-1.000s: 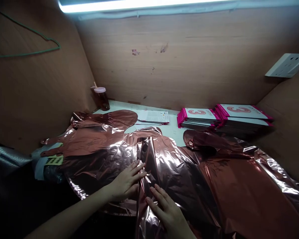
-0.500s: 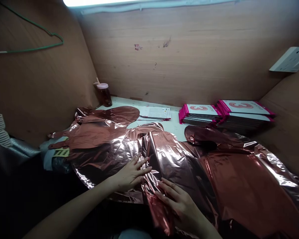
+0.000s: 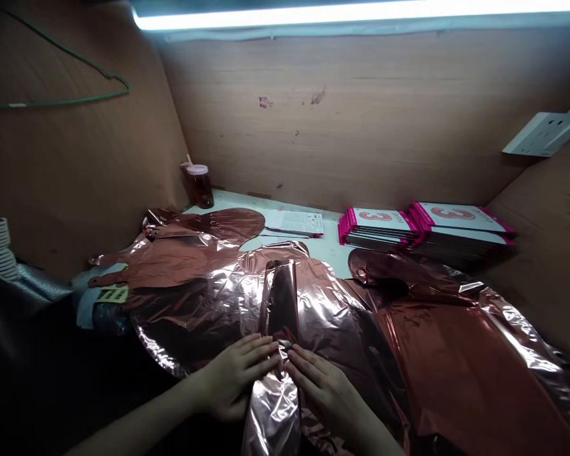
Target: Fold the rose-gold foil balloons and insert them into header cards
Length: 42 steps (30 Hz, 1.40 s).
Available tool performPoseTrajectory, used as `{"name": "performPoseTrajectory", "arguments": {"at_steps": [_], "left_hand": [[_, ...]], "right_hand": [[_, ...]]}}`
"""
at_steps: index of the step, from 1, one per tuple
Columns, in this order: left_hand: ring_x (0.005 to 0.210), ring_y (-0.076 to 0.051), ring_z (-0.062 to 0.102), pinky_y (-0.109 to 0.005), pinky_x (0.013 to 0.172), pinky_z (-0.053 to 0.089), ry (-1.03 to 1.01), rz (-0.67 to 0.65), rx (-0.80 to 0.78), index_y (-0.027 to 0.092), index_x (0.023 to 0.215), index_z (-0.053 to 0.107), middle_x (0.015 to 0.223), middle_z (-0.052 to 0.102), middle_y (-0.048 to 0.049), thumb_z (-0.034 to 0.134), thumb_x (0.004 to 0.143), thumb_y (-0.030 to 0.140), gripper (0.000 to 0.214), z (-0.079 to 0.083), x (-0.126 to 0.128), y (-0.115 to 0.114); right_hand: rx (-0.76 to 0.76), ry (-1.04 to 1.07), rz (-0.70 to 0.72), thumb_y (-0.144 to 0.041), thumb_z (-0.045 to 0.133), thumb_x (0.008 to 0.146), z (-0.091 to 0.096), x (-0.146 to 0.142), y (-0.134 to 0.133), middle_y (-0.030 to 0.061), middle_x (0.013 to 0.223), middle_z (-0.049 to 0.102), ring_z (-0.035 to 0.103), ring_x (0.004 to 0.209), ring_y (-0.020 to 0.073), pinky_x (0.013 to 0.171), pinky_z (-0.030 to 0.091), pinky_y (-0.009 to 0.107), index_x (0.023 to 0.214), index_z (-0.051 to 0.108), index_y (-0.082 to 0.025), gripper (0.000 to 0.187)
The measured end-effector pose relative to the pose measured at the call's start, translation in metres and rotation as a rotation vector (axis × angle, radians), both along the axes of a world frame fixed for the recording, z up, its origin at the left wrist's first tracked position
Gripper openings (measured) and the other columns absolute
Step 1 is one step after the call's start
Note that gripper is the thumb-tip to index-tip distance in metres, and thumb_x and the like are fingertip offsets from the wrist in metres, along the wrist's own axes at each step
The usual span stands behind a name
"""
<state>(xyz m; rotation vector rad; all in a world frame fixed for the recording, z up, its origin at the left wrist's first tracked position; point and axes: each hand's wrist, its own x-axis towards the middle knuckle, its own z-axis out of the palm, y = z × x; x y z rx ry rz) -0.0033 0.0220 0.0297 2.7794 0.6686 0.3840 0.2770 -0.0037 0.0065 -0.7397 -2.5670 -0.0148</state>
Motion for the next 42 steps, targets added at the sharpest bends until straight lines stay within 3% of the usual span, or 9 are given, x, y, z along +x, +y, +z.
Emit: {"name": "performPoseTrajectory", "arguments": {"at_steps": [7, 12, 18, 23, 28, 31, 33, 37, 42], "left_hand": [[0.122, -0.023, 0.059, -0.045, 0.111, 0.042, -0.275, 0.159, 0.129, 0.02, 0.124, 0.061, 0.117, 0.069, -0.0075, 0.046, 0.094, 0.017, 0.033, -0.016, 0.003, -0.01], [0.085, -0.017, 0.068, -0.043, 0.101, 0.05, -0.618, 0.57, -0.16, 0.021, 0.088, 0.067, 0.08, 0.067, -0.0027, 0.045, 0.094, 0.021, 0.023, -0.026, 0.025, -0.013], [0.083, -0.024, 0.06, -0.047, 0.083, 0.053, -0.534, 1.036, 0.043, 0.015, 0.134, 0.048, 0.083, 0.062, -0.0073, 0.047, 0.085, 0.016, 0.049, -0.039, 0.055, -0.02], [0.14, -0.041, 0.03, -0.069, 0.113, 0.012, -0.01, 0.648, 0.024, 0.022, 0.144, 0.043, 0.154, 0.035, -0.0129, 0.056, 0.078, 0.02, 0.068, -0.01, 0.043, 0.014], [0.149, -0.035, 0.011, -0.057, 0.119, 0.012, 0.129, 0.166, -0.11, 0.013, 0.155, 0.012, 0.161, 0.013, -0.0144, 0.052, 0.08, 0.068, 0.101, 0.006, 0.005, 0.03], [0.147, -0.033, 0.022, -0.056, 0.12, 0.011, 0.066, 0.065, 0.022, 0.015, 0.153, 0.022, 0.157, 0.027, -0.0142, 0.055, 0.087, 0.052, 0.083, -0.004, -0.007, 0.004], [0.14, -0.027, 0.038, -0.049, 0.12, 0.016, -0.032, 0.031, 0.115, 0.016, 0.145, 0.039, 0.147, 0.048, -0.0104, 0.049, 0.094, 0.03, 0.054, -0.011, -0.009, -0.014], [0.106, -0.019, 0.066, -0.037, 0.098, 0.042, -0.293, 0.164, -0.008, 0.023, 0.117, 0.063, 0.115, 0.072, -0.0023, 0.046, 0.097, 0.022, 0.026, -0.012, -0.002, -0.023], [0.071, -0.018, 0.066, -0.027, 0.063, 0.043, -0.397, 0.802, -0.39, 0.02, 0.096, 0.067, 0.078, 0.072, -0.0022, 0.05, 0.094, 0.03, 0.02, -0.007, 0.022, -0.002]], "right_hand": [[-0.129, 0.251, -0.023, -0.017, 0.043, 0.096, 0.0, -0.016, 0.009, 0.0101, 0.121, 0.067, 0.058, 0.119, 0.021, 0.095, 0.053, 0.035, 0.129, 0.058, -0.02, 0.036], [-0.533, 0.52, -0.523, -0.042, 0.038, 0.099, 0.004, -0.044, 0.022, 0.001, 0.062, 0.057, 0.057, 0.058, 0.0145, 0.052, 0.045, 0.022, 0.068, 0.057, -0.019, 0.043], [-0.515, 0.384, -0.879, -0.037, 0.047, 0.092, 0.002, -0.074, 0.033, -0.0021, 0.052, 0.051, 0.051, 0.047, 0.0156, 0.049, 0.036, 0.026, 0.071, 0.053, -0.02, 0.028], [-0.292, 0.182, -0.881, -0.013, 0.044, 0.085, -0.005, -0.08, 0.044, 0.0162, 0.115, 0.064, 0.062, 0.097, 0.0304, 0.078, 0.049, 0.042, 0.128, 0.056, -0.018, 0.045], [-0.089, -0.178, -0.391, -0.042, 0.047, 0.092, 0.003, -0.044, 0.027, 0.0095, 0.157, 0.03, 0.025, 0.143, 0.0352, 0.114, 0.014, 0.063, 0.153, 0.026, -0.021, 0.068], [-0.126, -0.234, -0.209, -0.067, 0.053, 0.081, 0.013, -0.026, -0.007, 0.0138, 0.158, 0.027, 0.017, 0.146, 0.0362, 0.117, 0.01, 0.061, 0.155, 0.015, -0.011, 0.101], [-0.051, -0.189, -0.137, -0.049, 0.056, 0.085, 0.011, -0.021, -0.026, 0.0127, 0.153, 0.038, 0.022, 0.146, 0.0314, 0.119, 0.016, 0.053, 0.154, 0.023, -0.011, 0.084], [-0.091, 0.189, -0.1, -0.017, 0.045, 0.093, -0.006, -0.022, -0.032, 0.0112, 0.13, 0.063, 0.053, 0.127, 0.0227, 0.104, 0.045, 0.037, 0.137, 0.051, -0.017, 0.045], [-0.546, 0.428, -0.704, -0.042, 0.035, 0.101, 0.002, -0.047, 0.009, 0.0045, 0.072, 0.07, 0.067, 0.065, 0.0175, 0.058, 0.05, 0.022, 0.096, 0.066, -0.015, 0.041]]}}
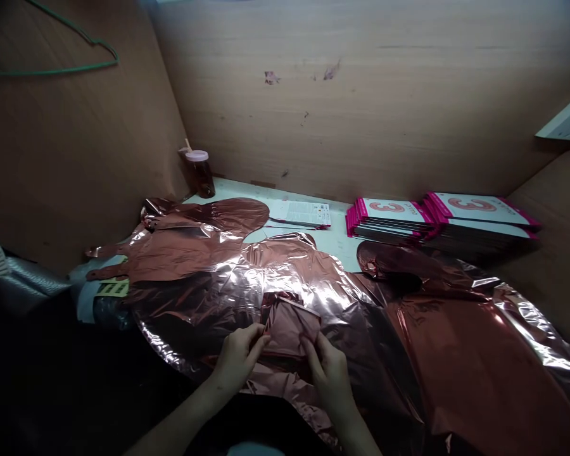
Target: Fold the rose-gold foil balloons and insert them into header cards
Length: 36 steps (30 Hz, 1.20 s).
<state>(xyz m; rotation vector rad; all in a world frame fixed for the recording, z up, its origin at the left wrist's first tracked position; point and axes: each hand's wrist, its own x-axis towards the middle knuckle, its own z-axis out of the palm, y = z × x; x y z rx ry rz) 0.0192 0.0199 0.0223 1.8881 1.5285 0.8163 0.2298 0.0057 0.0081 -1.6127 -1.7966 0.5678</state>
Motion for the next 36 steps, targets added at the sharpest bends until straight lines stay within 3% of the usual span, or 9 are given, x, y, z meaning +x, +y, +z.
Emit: {"name": "performPoseTrajectory", "arguments": {"at_steps": [4, 8, 13, 16, 19, 22, 27, 32, 36], "left_hand": [[0.071, -0.019, 0.065, -0.03, 0.069, 0.045, -0.035, 0.22, -0.048, 0.016, 0.135, 0.045, 0.078, 0.069, -0.0013, 0.047, 0.092, 0.03, 0.045, -0.008, 0.017, 0.005], [0.071, -0.021, 0.063, -0.032, 0.07, 0.046, 0.016, 0.286, 0.048, 0.015, 0.137, 0.041, 0.075, 0.066, -0.001, 0.042, 0.092, 0.027, 0.046, -0.018, 0.023, 0.001], [0.082, -0.024, 0.065, -0.036, 0.074, 0.051, 0.193, 0.29, 0.141, 0.015, 0.138, 0.045, 0.094, 0.068, -0.01, 0.038, 0.092, 0.018, 0.047, -0.019, 0.03, 0.0], [0.117, -0.032, 0.057, -0.049, 0.094, 0.047, 0.409, 0.191, 0.172, 0.019, 0.14, 0.048, 0.13, 0.056, -0.0177, 0.044, 0.086, 0.013, 0.055, -0.011, 0.027, 0.006], [0.142, -0.04, 0.028, -0.065, 0.113, 0.019, 0.554, 0.025, 0.221, 0.023, 0.142, 0.048, 0.151, 0.038, -0.0159, 0.056, 0.084, 0.024, 0.058, -0.004, 0.015, 0.015], [0.147, -0.04, 0.015, -0.067, 0.116, 0.0, 0.591, -0.101, 0.252, 0.022, 0.147, 0.041, 0.159, 0.026, -0.0123, 0.052, 0.089, 0.043, 0.063, -0.003, -0.001, 0.022], [0.149, -0.027, 0.016, -0.054, 0.121, 0.005, 0.556, -0.354, 0.18, 0.014, 0.153, 0.023, 0.161, 0.019, -0.0118, 0.034, 0.095, 0.057, 0.073, -0.005, -0.022, 0.037], [0.149, -0.028, 0.016, -0.054, 0.12, 0.008, 0.516, -0.421, 0.115, 0.018, 0.152, 0.027, 0.161, 0.019, -0.0109, 0.043, 0.085, 0.071, 0.087, 0.001, -0.024, 0.047], [0.148, -0.032, 0.019, -0.055, 0.12, 0.01, 0.469, -0.436, 0.1, 0.016, 0.15, 0.033, 0.16, 0.022, -0.0143, 0.056, 0.079, 0.065, 0.089, 0.011, -0.024, 0.047]], "right_hand": [[-0.306, -0.345, -0.221, -0.038, 0.027, 0.102, 0.024, -0.033, 0.038, 0.012, 0.083, 0.072, 0.069, 0.077, 0.0234, 0.069, 0.048, 0.028, 0.1, 0.065, -0.014, 0.045], [-0.421, -0.483, -0.292, -0.033, 0.027, 0.101, 0.035, -0.053, 0.06, 0.02, 0.086, 0.071, 0.07, 0.081, 0.0313, 0.07, 0.049, 0.038, 0.102, 0.065, -0.011, 0.044], [-0.468, -0.572, -0.212, -0.021, 0.03, 0.099, 0.044, -0.064, 0.072, 0.0179, 0.092, 0.073, 0.071, 0.089, 0.028, 0.074, 0.05, 0.036, 0.11, 0.062, -0.013, 0.034], [-0.478, -0.604, -0.205, -0.009, 0.031, 0.095, 0.045, -0.071, 0.076, 0.0187, 0.091, 0.073, 0.072, 0.088, 0.0278, 0.073, 0.051, 0.035, 0.11, 0.06, -0.009, 0.032], [-0.459, -0.633, -0.227, -0.009, 0.032, 0.094, 0.043, -0.078, 0.077, 0.0207, 0.092, 0.072, 0.072, 0.088, 0.0277, 0.072, 0.051, 0.035, 0.111, 0.058, -0.007, 0.031], [-0.428, -0.655, -0.241, -0.011, 0.033, 0.095, 0.04, -0.081, 0.077, 0.0194, 0.088, 0.072, 0.072, 0.086, 0.0275, 0.071, 0.05, 0.035, 0.112, 0.055, -0.007, 0.029], [-0.369, -0.66, -0.283, -0.013, 0.024, 0.098, 0.032, -0.073, 0.064, 0.0159, 0.092, 0.072, 0.071, 0.082, 0.0243, 0.069, 0.049, 0.031, 0.116, 0.055, -0.011, 0.036], [-0.262, -0.706, -0.335, -0.013, 0.028, 0.097, 0.021, -0.068, 0.044, 0.0219, 0.138, 0.051, 0.053, 0.123, 0.0332, 0.096, 0.042, 0.045, 0.139, 0.047, -0.013, 0.046], [-0.027, -0.742, -0.03, -0.01, 0.038, 0.092, 0.016, -0.065, 0.053, 0.0162, 0.157, 0.027, 0.024, 0.144, 0.0353, 0.114, 0.021, 0.055, 0.147, 0.04, -0.016, 0.056]]}}
